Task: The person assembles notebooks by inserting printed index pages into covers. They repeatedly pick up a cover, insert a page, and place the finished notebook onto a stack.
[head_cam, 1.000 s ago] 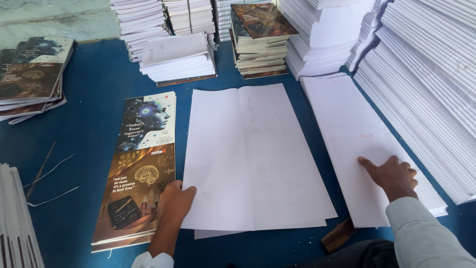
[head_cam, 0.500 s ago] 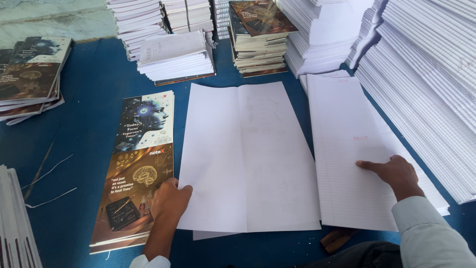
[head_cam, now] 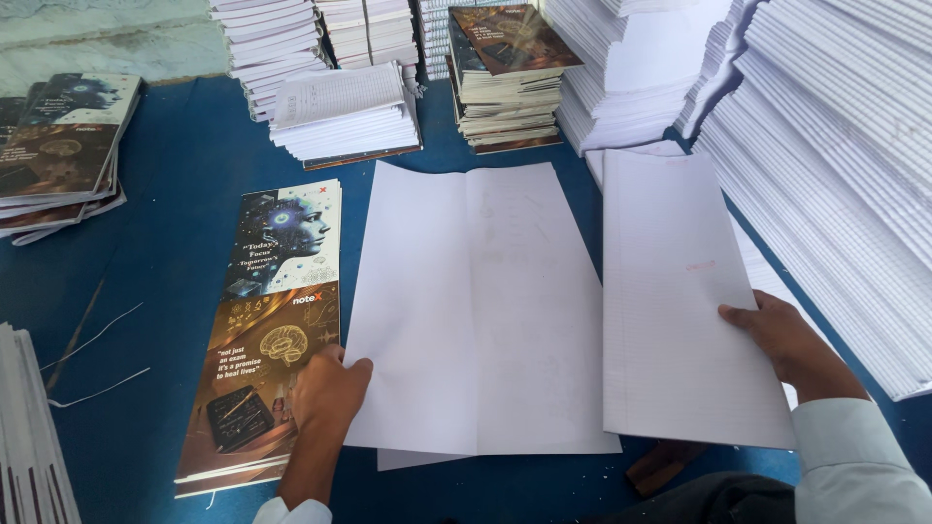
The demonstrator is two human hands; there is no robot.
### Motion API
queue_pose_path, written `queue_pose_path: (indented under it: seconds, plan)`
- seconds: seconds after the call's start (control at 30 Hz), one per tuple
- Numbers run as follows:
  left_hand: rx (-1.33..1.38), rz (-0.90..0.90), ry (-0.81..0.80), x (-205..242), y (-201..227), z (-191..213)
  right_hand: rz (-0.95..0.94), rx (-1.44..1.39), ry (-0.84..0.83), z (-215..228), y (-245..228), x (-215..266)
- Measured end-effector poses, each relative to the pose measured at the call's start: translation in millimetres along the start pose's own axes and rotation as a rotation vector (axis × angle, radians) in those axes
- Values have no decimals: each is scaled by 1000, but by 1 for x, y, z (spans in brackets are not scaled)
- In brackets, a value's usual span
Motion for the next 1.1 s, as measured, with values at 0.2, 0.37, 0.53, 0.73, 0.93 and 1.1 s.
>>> queue_pose_path:
  seconds: [0.2,0.37,0.53,0.73,0.93,1.1]
  plan:
    - [83,-18,42,11,5,16,136,-198,-1,-16,-21,30]
    - [72,-30,94,22,8,39,198,-287,-106,-52,-32,52]
    - [-8,-48,64,28,12,47,168,-176,-126,-95,-38,86]
    - [-17,-118,29,40,28,46,205,-92,-200,-131,-40,109]
    - [-24,-142,11,46,37,48,229,-98,-200,-168,-31,116]
    - [10,-133,-13,48,40,53,203,-105,-226,-185,-29,116]
Point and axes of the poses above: each hand's wrist, its own x-axis away from the middle knuckle, its own z-axis out of the back of the hand, y = z × x, the point moved 1 cm from there along -x, towards the middle knuckle, and after that the axes turned 11 degrees about -z, right-handed, at the moved point
